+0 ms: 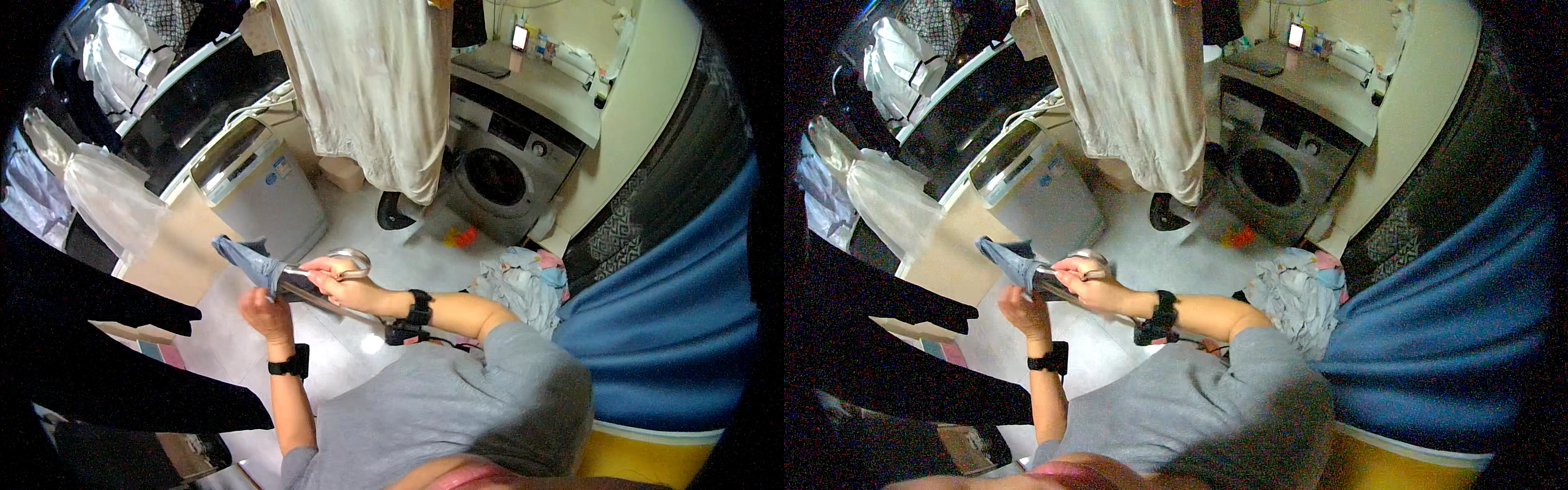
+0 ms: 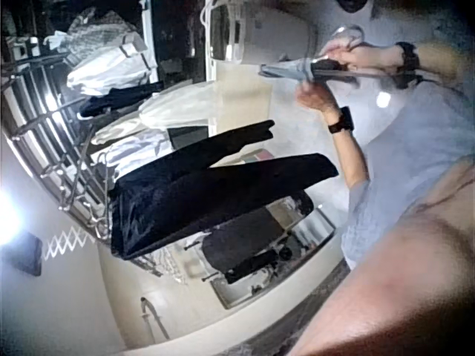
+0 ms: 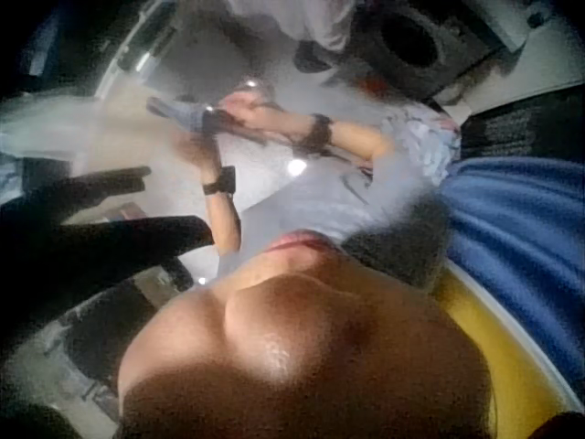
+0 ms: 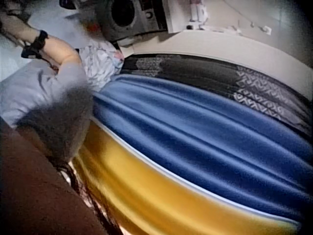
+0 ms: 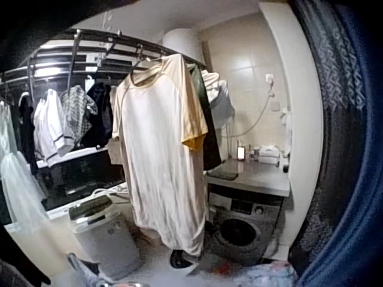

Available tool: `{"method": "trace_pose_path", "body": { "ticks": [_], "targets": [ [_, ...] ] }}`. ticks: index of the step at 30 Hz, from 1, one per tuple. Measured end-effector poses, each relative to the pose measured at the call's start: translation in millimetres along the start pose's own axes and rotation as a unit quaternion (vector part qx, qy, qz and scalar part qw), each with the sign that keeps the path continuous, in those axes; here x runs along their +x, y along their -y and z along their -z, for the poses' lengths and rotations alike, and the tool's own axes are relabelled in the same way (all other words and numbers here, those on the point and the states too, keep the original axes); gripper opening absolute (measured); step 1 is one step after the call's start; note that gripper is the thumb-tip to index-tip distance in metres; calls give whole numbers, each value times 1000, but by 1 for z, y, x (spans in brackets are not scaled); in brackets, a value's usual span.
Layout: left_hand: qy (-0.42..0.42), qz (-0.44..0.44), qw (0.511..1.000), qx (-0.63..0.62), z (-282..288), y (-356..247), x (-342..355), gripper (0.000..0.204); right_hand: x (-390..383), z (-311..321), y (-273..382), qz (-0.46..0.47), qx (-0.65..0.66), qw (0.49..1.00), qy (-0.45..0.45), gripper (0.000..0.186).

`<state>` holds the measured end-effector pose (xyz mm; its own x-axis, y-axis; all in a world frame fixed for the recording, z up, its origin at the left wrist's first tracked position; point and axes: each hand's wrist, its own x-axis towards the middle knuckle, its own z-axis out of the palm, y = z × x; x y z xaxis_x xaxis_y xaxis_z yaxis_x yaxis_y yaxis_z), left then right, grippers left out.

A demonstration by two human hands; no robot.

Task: The person takes wet laundry including a grey t-shirt, a tank top, and white shirts from washing machines by hand, puts them on hangers, and hangs the hangers onto a drying rack.

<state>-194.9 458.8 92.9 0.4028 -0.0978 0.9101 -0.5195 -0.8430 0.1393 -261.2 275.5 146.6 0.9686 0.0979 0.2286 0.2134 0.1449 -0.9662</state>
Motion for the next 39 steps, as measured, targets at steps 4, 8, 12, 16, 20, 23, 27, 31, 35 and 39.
{"method": "trace_pose_path", "body": {
  "ticks": [4, 8, 12, 16, 20, 23, 27, 31, 35, 39],
  "targets": [
    [156, -269, 946, 96, -10, -1, -33, 22, -9, -2, 35, 18, 44, 999, 15, 31],
    [290, -226, 922, 120, -46, -29, -34, 21, 1, 5, 55, 19, 146, 989, 1, 37],
    [309, -76, 925, -207, -83, -57, -71, 19, 16, 4, 61, 57, 137, 987, -67, 34],
    [460, -82, 864, -187, -15, -115, -43, 43, 57, 50, 58, 107, 59, 970, -209, 30],
    [437, -131, 875, -161, 10, -120, -29, 31, 85, 89, 19, 161, -62, 949, -264, 33],
    [429, -196, 869, -151, 10, -106, -28, 11, 85, 67, 24, 109, 28, 959, -259, 26],
    [419, -229, 863, -165, 0, -84, -22, 7, 98, 66, 35, 127, 111, 958, -232, 14],
    [388, -230, 857, -250, 14, -77, -15, 4, 115, 60, 18, 120, 117, 957, -237, 11],
    [404, -192, 844, -296, 25, -77, 0, 7, 120, 54, -8, 177, -5, 953, -246, 12],
    [356, 160, 819, -421, 29, -64, 15, 18, 89, 33, -23, 131, -170, 975, -52, 16]
  ]
}}
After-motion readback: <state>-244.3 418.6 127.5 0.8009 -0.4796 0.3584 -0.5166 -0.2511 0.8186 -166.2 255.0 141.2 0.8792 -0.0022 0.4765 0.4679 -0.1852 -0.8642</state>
